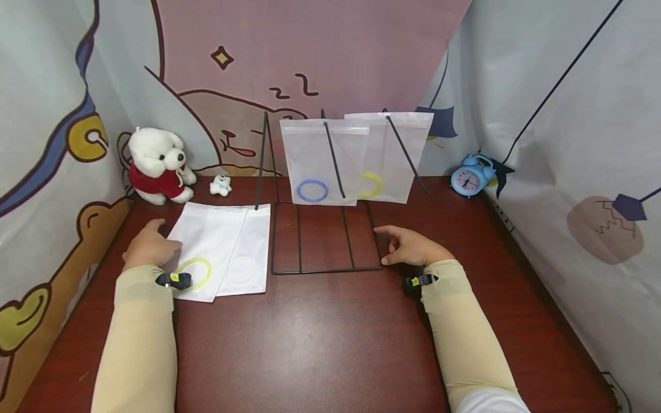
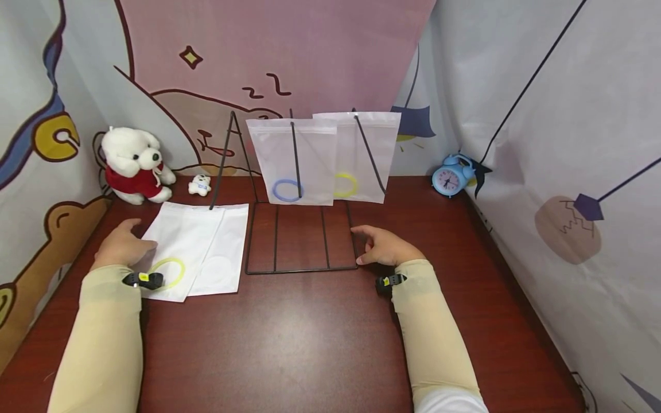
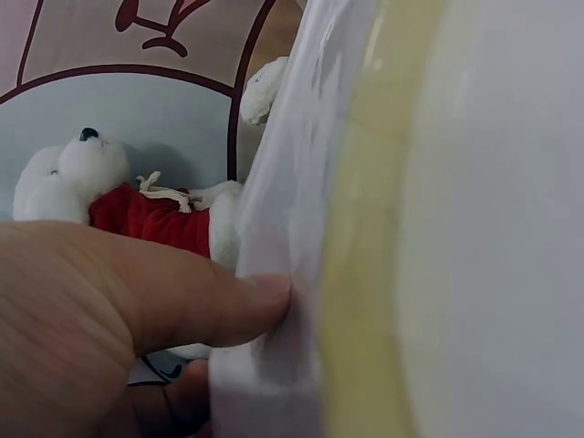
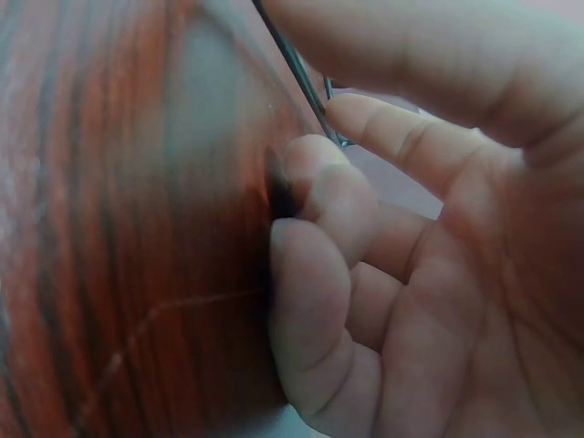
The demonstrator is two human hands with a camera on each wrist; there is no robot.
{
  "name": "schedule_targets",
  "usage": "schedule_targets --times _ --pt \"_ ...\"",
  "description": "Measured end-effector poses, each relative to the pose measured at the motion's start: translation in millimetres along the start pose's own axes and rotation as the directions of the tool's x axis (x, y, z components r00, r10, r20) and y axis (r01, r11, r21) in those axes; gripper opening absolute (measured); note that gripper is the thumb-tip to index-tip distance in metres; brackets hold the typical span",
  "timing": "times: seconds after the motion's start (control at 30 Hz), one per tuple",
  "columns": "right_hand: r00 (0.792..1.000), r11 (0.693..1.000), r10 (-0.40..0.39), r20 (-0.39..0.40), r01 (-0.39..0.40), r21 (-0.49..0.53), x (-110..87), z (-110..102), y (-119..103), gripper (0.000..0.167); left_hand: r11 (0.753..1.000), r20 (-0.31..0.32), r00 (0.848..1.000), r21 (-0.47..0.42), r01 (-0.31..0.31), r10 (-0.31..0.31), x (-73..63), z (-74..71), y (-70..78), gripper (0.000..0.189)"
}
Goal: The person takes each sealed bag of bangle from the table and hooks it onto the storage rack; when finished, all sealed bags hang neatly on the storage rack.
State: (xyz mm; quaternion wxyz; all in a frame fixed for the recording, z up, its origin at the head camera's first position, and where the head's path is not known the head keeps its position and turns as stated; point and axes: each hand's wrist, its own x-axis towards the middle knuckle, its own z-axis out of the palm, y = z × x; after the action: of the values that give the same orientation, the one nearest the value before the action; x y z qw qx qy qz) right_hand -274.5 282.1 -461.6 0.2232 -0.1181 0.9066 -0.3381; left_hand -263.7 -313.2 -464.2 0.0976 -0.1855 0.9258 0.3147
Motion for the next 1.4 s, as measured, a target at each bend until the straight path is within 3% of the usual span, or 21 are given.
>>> schedule_targets --times 0.43,0.67,0.97,1.4 --pt "1.0 1.0 0.007 0.002 -0.007 -0.002 -1.6 -1 -1 0.084 0.989 0.038 0.999 -0.145 0.017 -0.012 -1.1 -2.8 -2.9 0.073" --pt "1.0 1.0 0.008 -0.004 -0.008 -0.017 -1.5 -1 -2 0.083 0.982 0.023 0.997 -0.173 -0.072 0.077 8.1 -6.4 -12.0 0.084" --pt "1.0 1.0 0.009 0.004 -0.009 -0.001 -1.9 0 0 0.083 0.975 0.071 0.992 -0.206 -0.084 0.1 2.5 -9.6 -11.4 0.073" --pt "1.0 1.0 0.017 -0.006 -0.017 -0.005 0.4 1 1 0.083 0.973 -0.046 0.992 -0.191 -0.126 0.119 -5.3 -12.6 1.1 0.06"
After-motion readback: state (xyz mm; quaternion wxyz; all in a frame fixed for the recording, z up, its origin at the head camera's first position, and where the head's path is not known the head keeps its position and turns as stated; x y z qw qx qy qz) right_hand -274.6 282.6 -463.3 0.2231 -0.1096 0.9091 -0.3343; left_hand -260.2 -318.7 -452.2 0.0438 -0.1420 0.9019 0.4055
